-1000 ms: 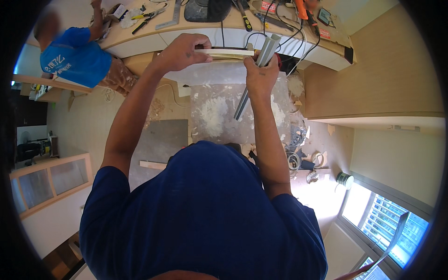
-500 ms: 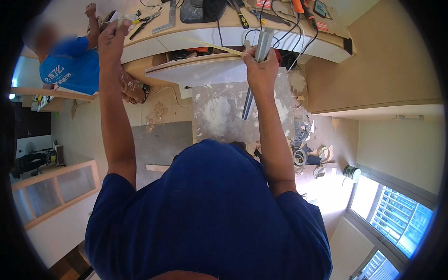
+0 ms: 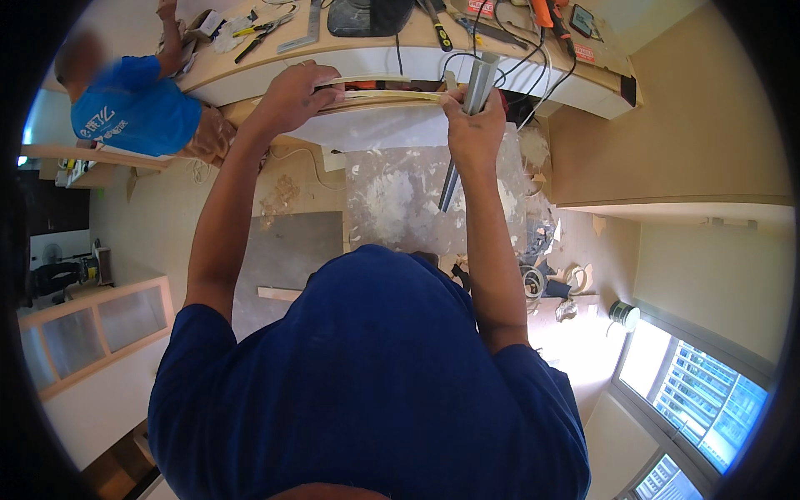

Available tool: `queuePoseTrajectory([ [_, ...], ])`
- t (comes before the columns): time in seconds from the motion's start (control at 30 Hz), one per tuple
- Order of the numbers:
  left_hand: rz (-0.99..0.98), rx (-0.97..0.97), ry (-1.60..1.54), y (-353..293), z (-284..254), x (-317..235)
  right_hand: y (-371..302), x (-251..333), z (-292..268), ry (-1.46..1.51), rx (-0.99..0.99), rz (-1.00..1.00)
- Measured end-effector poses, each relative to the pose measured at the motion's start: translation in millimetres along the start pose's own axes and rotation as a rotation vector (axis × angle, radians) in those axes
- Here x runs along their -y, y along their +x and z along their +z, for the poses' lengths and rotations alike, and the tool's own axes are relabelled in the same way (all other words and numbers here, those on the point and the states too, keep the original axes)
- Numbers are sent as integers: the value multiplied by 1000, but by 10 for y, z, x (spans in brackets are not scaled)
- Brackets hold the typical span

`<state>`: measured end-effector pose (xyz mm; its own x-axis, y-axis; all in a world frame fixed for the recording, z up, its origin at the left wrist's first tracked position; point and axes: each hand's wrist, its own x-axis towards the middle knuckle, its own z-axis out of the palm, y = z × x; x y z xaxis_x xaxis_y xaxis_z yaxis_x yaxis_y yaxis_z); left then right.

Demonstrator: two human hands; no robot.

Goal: The person aligns a white cabinet door with a metal frame and uses a caulking gun to apply sealant along the edge. They handle the door and frame repeatedly to position them before applying the sealant.

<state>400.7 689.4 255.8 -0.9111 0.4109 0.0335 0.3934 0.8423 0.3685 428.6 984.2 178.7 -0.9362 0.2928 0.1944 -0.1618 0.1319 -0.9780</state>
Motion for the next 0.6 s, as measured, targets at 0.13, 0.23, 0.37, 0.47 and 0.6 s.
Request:
queuePoseTrajectory([
  [0.13, 106, -98, 8, -99, 46, -30, 4, -47, -10, 5, -4, -9],
  [0.23, 144, -159, 14, -146, 118, -21, -11, -17, -3, 12, -5, -8],
  [0.37, 127, -207, -13, -193, 129, -115, -37, -2, -10, 52, -2, 7],
  [0.47, 190, -197, -25, -255, 60, -190, -57, 26, -24, 46, -6, 11],
  [0.6, 222, -142, -72, -264, 102, -122, -55, 23, -29, 21, 0, 38],
])
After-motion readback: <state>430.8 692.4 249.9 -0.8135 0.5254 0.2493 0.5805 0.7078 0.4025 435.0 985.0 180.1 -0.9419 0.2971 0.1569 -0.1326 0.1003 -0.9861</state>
